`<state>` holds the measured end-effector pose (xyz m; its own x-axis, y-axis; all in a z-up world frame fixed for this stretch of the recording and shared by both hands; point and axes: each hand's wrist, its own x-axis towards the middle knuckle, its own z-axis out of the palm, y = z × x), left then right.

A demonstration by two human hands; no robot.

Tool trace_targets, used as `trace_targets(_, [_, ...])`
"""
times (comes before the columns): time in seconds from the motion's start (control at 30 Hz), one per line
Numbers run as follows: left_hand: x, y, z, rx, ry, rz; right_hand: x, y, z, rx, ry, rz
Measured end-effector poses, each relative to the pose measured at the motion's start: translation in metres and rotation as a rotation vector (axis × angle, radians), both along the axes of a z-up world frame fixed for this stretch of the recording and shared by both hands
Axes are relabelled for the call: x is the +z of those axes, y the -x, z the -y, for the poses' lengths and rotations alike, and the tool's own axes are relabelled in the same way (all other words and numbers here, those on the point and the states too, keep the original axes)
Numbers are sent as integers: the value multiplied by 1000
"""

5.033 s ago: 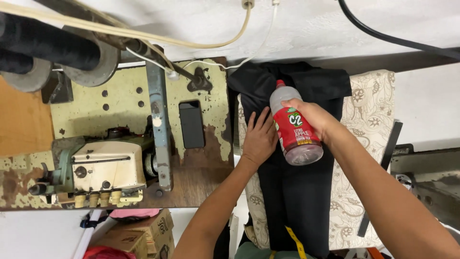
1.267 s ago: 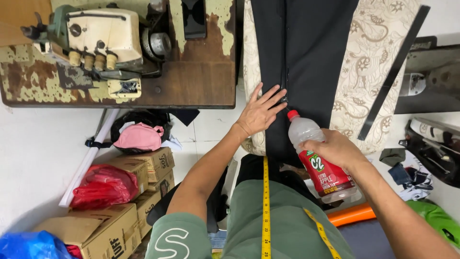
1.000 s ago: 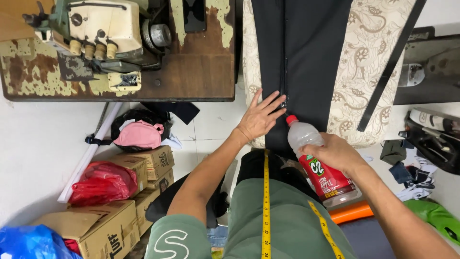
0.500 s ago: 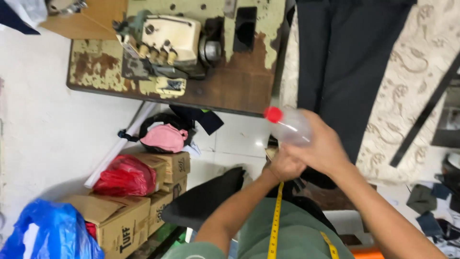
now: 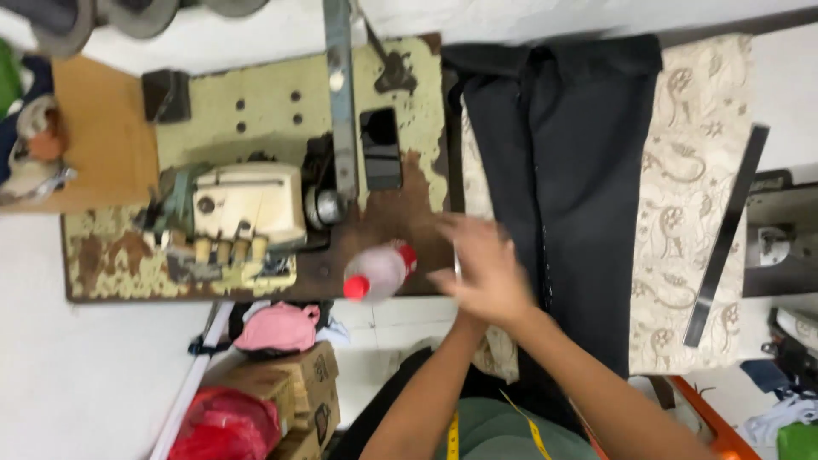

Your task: The person is ironing a pair of black trousers on a padded surface next to a sewing machine, occasionally using a water bottle to dampen the fabric.

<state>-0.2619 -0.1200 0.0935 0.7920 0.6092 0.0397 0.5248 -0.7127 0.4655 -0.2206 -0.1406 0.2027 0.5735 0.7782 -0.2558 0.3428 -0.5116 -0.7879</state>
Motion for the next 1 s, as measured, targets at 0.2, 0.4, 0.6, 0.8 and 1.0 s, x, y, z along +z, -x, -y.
trace_targets(0.2, [25, -123, -69, 10, -25, 463, -48, -45, 162, -781, 16, 734])
trace_targets(0.4, [-7, -221, -106, 140, -209, 251, -65, -114, 169, -873, 136, 670])
trace_targets(0.6, [-31, -261, -150, 135, -113, 294, -108, -181, 140, -895, 158, 527])
trace_targets(0.8, [-55, -336, -199, 21, 100, 75, -126, -251, 115, -928, 128, 807])
trace_targets(1.0, [-26, -326, -175, -187, -69, 231, -63, -219, 104, -806, -5, 614])
